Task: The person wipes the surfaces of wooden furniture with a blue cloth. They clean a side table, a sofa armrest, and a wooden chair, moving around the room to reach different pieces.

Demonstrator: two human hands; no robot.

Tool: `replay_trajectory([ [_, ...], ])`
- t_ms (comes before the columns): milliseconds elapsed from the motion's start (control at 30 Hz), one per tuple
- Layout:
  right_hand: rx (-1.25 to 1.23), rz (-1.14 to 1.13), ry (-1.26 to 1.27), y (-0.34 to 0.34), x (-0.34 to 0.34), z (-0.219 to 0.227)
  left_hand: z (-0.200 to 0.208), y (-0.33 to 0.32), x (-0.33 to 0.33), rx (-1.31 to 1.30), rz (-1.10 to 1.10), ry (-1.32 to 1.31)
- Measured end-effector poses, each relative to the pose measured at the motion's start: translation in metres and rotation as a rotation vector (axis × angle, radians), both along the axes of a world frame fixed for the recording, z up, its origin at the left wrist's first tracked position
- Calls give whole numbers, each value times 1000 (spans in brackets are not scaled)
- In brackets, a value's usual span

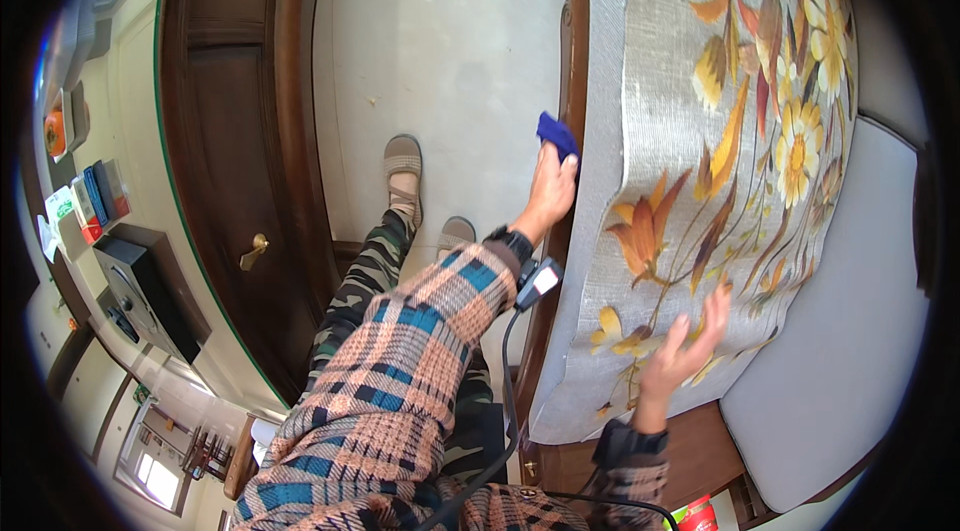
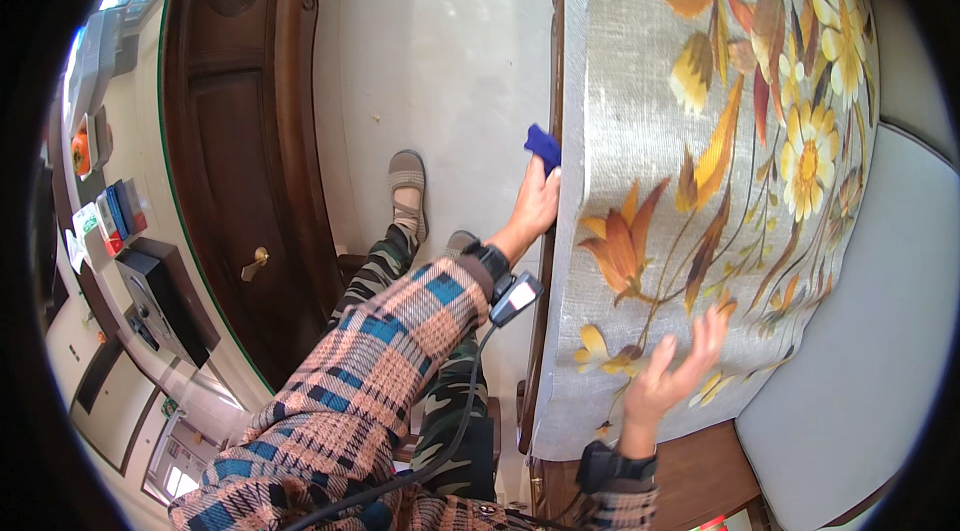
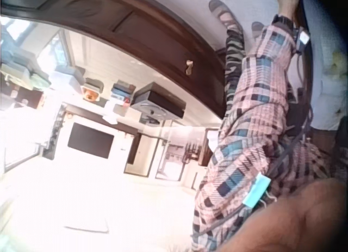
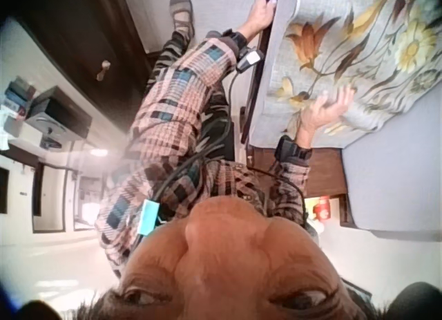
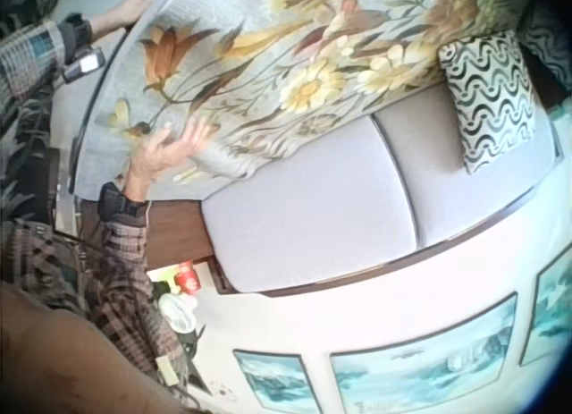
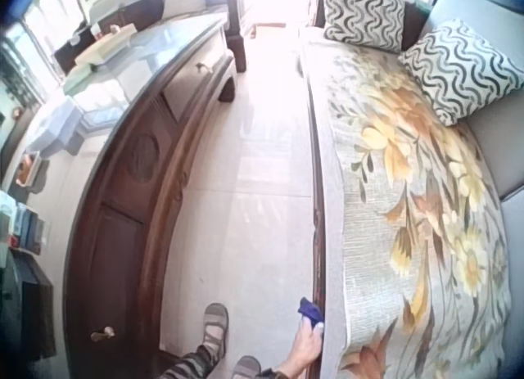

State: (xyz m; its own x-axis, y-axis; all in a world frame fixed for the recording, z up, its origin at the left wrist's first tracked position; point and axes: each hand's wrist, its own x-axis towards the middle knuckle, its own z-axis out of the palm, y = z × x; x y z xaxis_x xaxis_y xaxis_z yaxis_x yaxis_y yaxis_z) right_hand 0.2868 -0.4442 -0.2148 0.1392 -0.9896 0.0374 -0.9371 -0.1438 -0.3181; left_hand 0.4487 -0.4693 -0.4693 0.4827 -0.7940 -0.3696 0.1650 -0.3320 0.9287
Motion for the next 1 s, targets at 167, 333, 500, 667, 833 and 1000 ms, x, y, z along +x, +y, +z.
replay_trajectory([
  [167,-49,174,-120,-190,80,-21,1,-105,64,79,-82,7],
  [333,-141,314,63,-313,123,-61,17,-88,55,40,-26,31],
  [500,-240,333,91,-316,123,-92,33,-10,7,223,-49,122],
  [667,-249,340,128,-313,124,-92,25,-46,30,177,51,226],
  [833,-260,345,132,-310,127,-92,-20,-164,105,81,44,213],
  [1000,-231,336,143,-308,128,-91,-44,-204,129,14,70,399],
])
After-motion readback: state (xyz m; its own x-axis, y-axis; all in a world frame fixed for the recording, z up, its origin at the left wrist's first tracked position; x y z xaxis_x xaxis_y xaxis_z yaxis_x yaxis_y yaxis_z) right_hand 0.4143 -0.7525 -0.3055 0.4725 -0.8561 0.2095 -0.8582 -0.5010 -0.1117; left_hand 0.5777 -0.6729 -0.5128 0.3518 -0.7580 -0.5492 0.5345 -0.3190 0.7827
